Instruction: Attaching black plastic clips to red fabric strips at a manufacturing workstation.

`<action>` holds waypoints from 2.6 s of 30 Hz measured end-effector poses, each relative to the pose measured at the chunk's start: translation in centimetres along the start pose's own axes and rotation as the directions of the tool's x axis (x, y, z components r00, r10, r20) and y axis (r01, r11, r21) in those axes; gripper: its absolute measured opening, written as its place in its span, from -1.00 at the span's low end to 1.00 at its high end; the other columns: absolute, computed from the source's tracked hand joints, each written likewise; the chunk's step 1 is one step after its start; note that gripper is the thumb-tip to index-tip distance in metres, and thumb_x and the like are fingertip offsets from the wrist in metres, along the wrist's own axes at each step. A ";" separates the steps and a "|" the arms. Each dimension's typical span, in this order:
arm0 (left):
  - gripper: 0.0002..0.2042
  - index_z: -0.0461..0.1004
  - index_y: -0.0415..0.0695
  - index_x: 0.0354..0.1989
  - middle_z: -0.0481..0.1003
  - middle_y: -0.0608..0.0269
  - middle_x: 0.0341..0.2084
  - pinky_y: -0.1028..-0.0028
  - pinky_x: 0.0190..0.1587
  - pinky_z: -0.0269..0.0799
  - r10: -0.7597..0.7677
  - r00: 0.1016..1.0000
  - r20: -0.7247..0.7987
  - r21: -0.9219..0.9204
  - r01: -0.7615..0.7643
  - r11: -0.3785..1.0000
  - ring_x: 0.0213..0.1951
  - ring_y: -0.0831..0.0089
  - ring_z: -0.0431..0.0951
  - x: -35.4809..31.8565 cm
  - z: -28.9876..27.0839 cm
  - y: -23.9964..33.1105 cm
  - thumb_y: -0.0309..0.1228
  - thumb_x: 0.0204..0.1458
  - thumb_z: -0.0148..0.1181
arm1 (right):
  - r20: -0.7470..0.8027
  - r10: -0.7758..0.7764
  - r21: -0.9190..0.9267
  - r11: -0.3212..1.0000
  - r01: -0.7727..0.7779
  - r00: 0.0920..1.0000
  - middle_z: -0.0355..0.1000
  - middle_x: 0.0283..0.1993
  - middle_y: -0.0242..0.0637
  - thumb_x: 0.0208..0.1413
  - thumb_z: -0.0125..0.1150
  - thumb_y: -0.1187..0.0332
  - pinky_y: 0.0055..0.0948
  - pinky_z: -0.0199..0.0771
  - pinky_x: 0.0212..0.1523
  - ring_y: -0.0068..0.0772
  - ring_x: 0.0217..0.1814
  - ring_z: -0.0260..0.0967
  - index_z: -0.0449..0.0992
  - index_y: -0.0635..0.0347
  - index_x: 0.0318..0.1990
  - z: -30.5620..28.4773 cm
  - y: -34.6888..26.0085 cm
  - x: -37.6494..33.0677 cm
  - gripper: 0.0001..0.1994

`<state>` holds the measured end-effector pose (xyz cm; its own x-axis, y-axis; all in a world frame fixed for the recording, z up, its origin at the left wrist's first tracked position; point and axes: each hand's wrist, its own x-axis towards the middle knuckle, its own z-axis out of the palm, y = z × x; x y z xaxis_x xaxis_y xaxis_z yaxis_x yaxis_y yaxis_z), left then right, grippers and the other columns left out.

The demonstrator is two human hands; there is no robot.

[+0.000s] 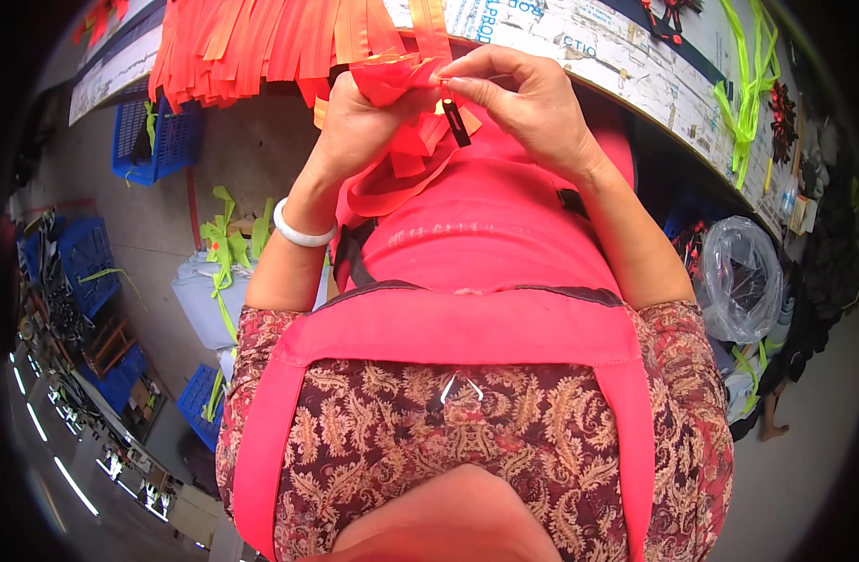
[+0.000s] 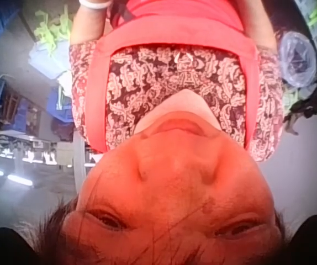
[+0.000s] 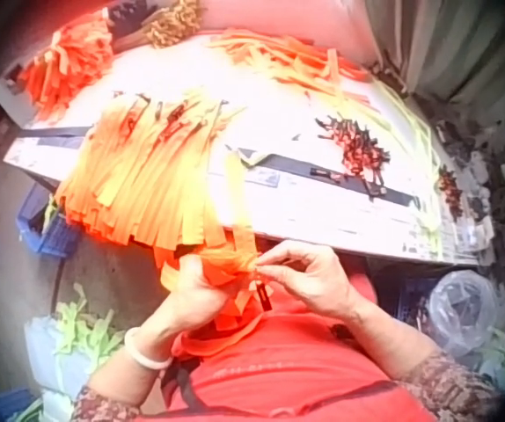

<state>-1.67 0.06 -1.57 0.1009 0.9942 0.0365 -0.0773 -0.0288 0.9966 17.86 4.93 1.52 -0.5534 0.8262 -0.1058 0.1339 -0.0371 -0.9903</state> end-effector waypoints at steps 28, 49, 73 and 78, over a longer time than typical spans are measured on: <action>-0.89 0.57 -0.25 -0.27 0.56 0.35 -0.49 0.58 -0.40 0.42 -0.002 0.999 -0.036 0.045 0.004 0.999 -0.45 0.63 0.51 0.5 0.8 -0.7 -0.54 0.02 0.26 | -0.007 -0.038 -0.020 0.999 0.038 0.999 0.49 -0.33 -0.42 0.16 0.22 0.37 -0.71 0.36 -0.38 -0.70 -0.38 0.36 0.54 0.27 -0.16 -0.8 1.5 0.1 -0.83; -0.90 0.55 -0.26 -0.31 0.53 0.32 -0.54 0.58 -0.46 0.41 -0.159 0.983 -0.094 -0.284 0.127 0.950 -0.52 0.59 0.50 1.3 1.0 0.1 -0.52 0.02 0.29 | 0.116 0.180 0.110 0.975 -0.192 0.977 0.45 -0.44 -0.49 0.18 0.21 0.28 -0.74 0.19 -0.57 -0.81 -0.55 0.20 0.52 0.25 -0.21 -1.2 -0.4 -0.8 -0.80; -0.88 0.55 -0.22 -0.25 0.53 0.33 -0.50 0.57 -0.41 0.41 -0.183 0.982 0.042 -0.308 0.188 0.933 -0.48 0.56 0.51 1.9 0.5 0.4 -0.53 0.03 0.27 | 0.071 0.166 0.146 0.974 -0.175 0.983 0.47 -0.40 -0.48 0.18 0.21 0.27 -0.74 0.22 -0.53 -0.81 -0.51 0.24 0.51 0.25 -0.20 -1.8 -0.7 -0.6 -0.79; -0.87 0.56 -0.22 -0.24 0.53 0.34 -0.50 0.59 -0.40 0.40 -0.173 0.983 0.056 -0.300 0.182 0.936 -0.47 0.58 0.51 2.3 0.3 0.9 -0.52 0.03 0.27 | 0.057 0.160 0.138 0.976 -0.166 0.986 0.47 -0.39 -0.47 0.18 0.22 0.26 -0.74 0.23 -0.52 -0.81 -0.50 0.23 0.52 0.24 -0.19 -1.9 -1.0 -0.5 -0.78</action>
<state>-1.19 2.26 -0.62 0.1684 0.9769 -0.1319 -0.3517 0.1845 0.9177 19.59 5.66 2.72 -0.5707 0.7763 -0.2676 0.1094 -0.2511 -0.9618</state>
